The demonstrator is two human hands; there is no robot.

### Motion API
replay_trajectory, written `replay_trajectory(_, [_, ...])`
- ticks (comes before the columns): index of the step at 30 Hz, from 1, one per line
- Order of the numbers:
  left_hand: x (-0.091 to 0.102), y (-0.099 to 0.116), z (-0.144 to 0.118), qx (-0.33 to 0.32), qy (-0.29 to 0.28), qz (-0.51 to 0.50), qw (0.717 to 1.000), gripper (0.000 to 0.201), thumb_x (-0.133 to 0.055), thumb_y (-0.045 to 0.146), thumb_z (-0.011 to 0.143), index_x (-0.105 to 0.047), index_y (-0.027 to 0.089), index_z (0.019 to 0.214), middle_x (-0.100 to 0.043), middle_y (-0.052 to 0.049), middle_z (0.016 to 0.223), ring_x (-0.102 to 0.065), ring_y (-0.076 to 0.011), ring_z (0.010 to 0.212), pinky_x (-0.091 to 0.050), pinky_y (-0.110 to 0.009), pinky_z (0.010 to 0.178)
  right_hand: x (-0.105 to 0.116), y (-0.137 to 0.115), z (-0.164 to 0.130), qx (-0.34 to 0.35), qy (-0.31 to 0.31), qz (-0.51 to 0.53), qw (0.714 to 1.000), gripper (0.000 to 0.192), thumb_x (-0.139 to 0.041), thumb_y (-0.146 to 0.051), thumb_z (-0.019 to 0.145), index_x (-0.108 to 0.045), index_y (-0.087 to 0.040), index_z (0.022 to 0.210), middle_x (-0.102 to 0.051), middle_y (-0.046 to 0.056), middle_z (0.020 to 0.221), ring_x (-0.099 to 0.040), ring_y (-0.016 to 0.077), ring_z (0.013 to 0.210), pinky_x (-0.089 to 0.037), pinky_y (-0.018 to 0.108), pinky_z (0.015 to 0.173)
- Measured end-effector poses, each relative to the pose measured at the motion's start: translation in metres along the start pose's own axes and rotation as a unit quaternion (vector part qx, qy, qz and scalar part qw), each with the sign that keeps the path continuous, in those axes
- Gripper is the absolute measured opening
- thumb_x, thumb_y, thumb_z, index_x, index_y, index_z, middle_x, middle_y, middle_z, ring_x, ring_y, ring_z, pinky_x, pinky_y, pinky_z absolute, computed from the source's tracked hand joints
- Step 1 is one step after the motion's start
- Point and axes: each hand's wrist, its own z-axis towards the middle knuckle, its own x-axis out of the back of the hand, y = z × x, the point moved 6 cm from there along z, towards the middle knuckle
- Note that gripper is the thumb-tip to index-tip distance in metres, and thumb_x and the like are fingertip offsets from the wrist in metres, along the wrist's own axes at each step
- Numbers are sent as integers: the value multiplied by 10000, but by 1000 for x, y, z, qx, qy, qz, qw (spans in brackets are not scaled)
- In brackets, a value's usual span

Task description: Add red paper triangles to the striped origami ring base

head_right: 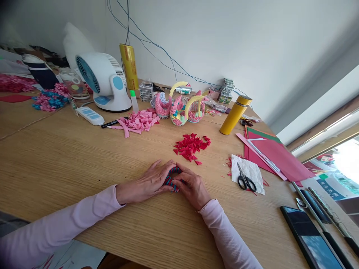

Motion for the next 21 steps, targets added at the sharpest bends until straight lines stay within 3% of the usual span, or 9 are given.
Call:
replay_trajectory(4, [5,3,-3,-2,13,-41,999,620,-429,482,927,-144,215,1409,-384,-142,1429,-337,-257,1348,-158,-507,1129,-3,-1,0,20,-29,-4,999,179,-532,-305,897,-678,-207,863,-674,105,1136,-437,245,1301,-450,379,995])
replay_trajectory(9, [12,-4,-5,-12,-48,-93,994,773,-462,553,884,-83,215,1466,-205,-139,1531,-204,-288,1408,-150,-477,1136,-2,3,2,27,-57,-13,998,216,-511,-331,907,-685,-204,904,-565,120,1300,-439,255,1298,-414,389,1029])
replay_trajectory(12, [21,-11,-1,-52,-41,-120,991,678,-488,529,884,-211,280,1451,-364,-84,1465,-331,-265,1348,-227,-408,1111,2,2,5,51,-66,-21,996,239,-507,-355,905,-694,-208,931,-435,119,1412,-417,269,1307,-393,415,1046])
replay_trajectory(15, [27,-20,6,-50,-16,-123,991,722,-593,565,799,-330,285,1410,-503,-88,1315,-452,-280,1228,-331,-396,1036,7,0,8,76,-54,-52,994,231,-524,-372,892,-702,-229,921,-393,107,1412,-405,283,1294,-421,437,1004])
replay_trajectory(18, [27,-24,13,-51,-15,-115,992,769,-636,584,750,-351,292,1402,-516,-89,1235,-480,-280,1166,-371,-404,996,14,2,11,76,-6,-87,993,206,-598,-398,842,-667,-229,937,-481,123,1256,-516,263,1122,-476,418,899])
replay_trajectory(21, [28,-23,18,-65,-24,-116,991,735,-642,599,733,-404,314,1368,-488,-86,1254,-462,-288,1182,-371,-410,998,16,12,10,25,25,-52,998,340,-656,-423,795,-537,-220,1039,-570,33,819,-566,166,699,-501,308,629])
